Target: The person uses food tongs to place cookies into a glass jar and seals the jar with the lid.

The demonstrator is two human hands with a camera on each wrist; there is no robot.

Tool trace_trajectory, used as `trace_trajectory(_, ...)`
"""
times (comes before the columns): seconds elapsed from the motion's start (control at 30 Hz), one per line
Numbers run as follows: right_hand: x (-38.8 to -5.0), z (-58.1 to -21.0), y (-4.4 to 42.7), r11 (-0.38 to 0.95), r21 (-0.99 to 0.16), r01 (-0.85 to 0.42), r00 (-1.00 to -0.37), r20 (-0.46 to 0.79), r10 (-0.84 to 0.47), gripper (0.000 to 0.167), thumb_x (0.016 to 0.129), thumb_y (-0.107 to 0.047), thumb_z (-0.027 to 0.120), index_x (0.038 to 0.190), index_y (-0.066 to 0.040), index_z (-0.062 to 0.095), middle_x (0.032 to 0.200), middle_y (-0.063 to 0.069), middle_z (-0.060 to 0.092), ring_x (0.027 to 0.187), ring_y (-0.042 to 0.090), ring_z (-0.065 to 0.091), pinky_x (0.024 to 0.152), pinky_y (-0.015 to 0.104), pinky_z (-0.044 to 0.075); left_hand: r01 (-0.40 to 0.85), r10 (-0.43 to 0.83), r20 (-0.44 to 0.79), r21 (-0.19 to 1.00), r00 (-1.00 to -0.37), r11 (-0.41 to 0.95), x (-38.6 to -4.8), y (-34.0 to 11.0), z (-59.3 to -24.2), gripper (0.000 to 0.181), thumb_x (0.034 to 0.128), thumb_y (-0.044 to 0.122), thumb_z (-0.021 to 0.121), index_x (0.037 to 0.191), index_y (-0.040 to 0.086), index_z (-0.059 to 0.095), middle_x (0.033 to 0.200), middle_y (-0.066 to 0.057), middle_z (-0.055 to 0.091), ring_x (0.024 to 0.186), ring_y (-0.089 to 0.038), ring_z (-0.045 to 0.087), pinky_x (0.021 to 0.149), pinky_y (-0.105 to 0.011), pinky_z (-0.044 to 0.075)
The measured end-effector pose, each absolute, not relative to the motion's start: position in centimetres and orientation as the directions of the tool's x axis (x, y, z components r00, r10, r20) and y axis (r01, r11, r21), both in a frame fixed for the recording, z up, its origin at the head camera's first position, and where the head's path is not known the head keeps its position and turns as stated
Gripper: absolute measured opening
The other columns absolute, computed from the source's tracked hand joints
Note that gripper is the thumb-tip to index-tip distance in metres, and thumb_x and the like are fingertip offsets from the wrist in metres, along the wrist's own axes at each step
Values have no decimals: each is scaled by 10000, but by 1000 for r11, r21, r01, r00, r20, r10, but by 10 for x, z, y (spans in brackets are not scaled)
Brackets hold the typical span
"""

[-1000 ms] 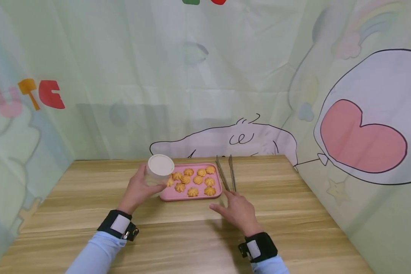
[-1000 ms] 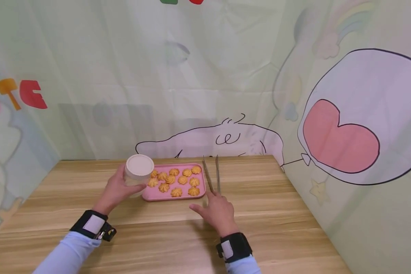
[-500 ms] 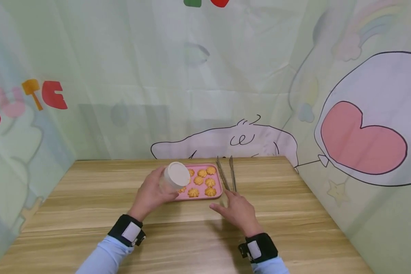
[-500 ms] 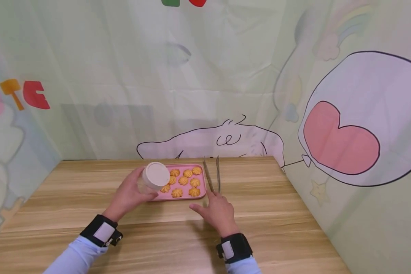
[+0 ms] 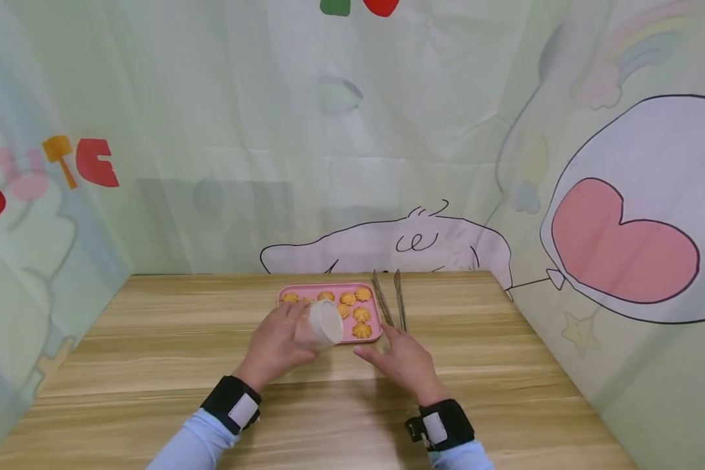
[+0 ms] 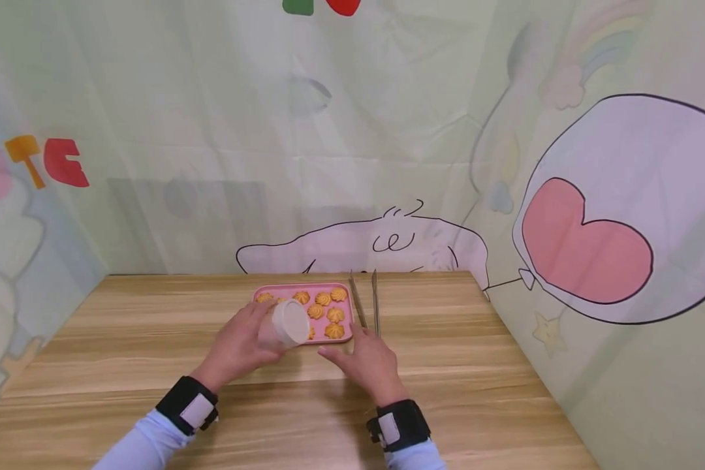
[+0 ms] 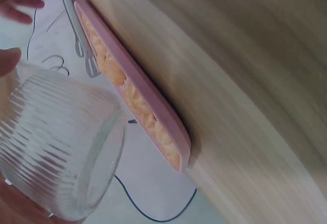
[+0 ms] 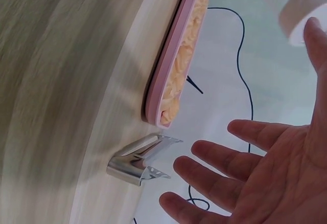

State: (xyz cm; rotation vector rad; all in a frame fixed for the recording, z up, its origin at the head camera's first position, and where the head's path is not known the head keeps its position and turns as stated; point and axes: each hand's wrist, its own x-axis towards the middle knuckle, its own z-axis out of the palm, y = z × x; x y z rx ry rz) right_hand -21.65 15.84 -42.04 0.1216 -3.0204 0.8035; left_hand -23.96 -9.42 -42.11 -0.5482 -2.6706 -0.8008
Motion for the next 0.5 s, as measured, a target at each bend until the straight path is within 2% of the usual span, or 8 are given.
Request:
trace_trajectory(0.17,-217,-420,154,850,-520,-85,-996,47,-71,932,833,-713,602,1458,-34,467,1402,266,512,1271,445,494,996,606,413,476,315,405,399,-858,784,-237,-86,-427,898,597,312,939,1364,83,531,1160,-113,601,1022,-279,594,900,-473,510)
trace_trajectory(0.5,-215,-417,149,847,-525,-82,-997,35,-76,965,806,-759,584,1473,-73,462,1404,287,498,1249,468,504,963,640,420,518,361,433,330,-826,789,-232,-75,-435,876,572,335,945,1319,96,556,1155,-122,620,1017,-289,617,901,-467,515)
